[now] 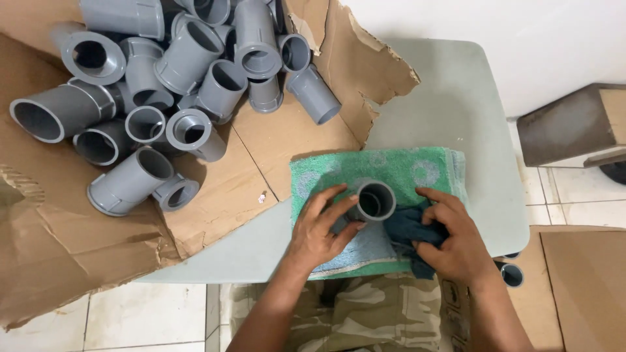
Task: The person picks a gray plastic pipe fitting from a cardboard box and wipes its exterior and interior surfaces with a dark cloth. The person rotates the fitting to clean all sides, then places it into a second cardboard box containing other cleaned fittings.
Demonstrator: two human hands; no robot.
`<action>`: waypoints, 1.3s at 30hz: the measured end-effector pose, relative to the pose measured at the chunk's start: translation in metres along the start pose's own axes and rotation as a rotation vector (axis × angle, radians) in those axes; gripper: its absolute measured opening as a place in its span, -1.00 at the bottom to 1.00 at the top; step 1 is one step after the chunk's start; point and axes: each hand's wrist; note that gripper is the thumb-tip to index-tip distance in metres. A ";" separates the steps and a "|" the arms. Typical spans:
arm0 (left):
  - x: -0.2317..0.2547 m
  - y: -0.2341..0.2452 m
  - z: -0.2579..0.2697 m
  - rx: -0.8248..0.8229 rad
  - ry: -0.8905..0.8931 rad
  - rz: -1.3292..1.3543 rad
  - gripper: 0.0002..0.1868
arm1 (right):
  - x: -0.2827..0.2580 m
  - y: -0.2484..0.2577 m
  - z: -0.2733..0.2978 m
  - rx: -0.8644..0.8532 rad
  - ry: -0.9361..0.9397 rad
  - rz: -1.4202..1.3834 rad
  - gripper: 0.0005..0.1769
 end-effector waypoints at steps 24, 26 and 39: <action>-0.004 -0.023 -0.005 0.145 -0.154 0.194 -0.69 | -0.019 -0.091 -0.022 0.566 0.503 -0.253 -0.76; -0.006 -0.024 -0.004 0.138 -0.152 0.190 -0.67 | -0.024 -0.090 -0.025 0.558 0.495 -0.302 -0.80; 0.000 -0.020 -0.010 0.121 -0.218 0.117 -0.63 | -0.036 -0.109 -0.003 0.711 0.461 -0.215 -0.67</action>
Point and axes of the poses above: each hand's wrist, its own z-axis away from the middle knuckle, its own y-axis out of the back of the hand, x = y × z, and after that the axes turned 7 degrees about -y, right-handed
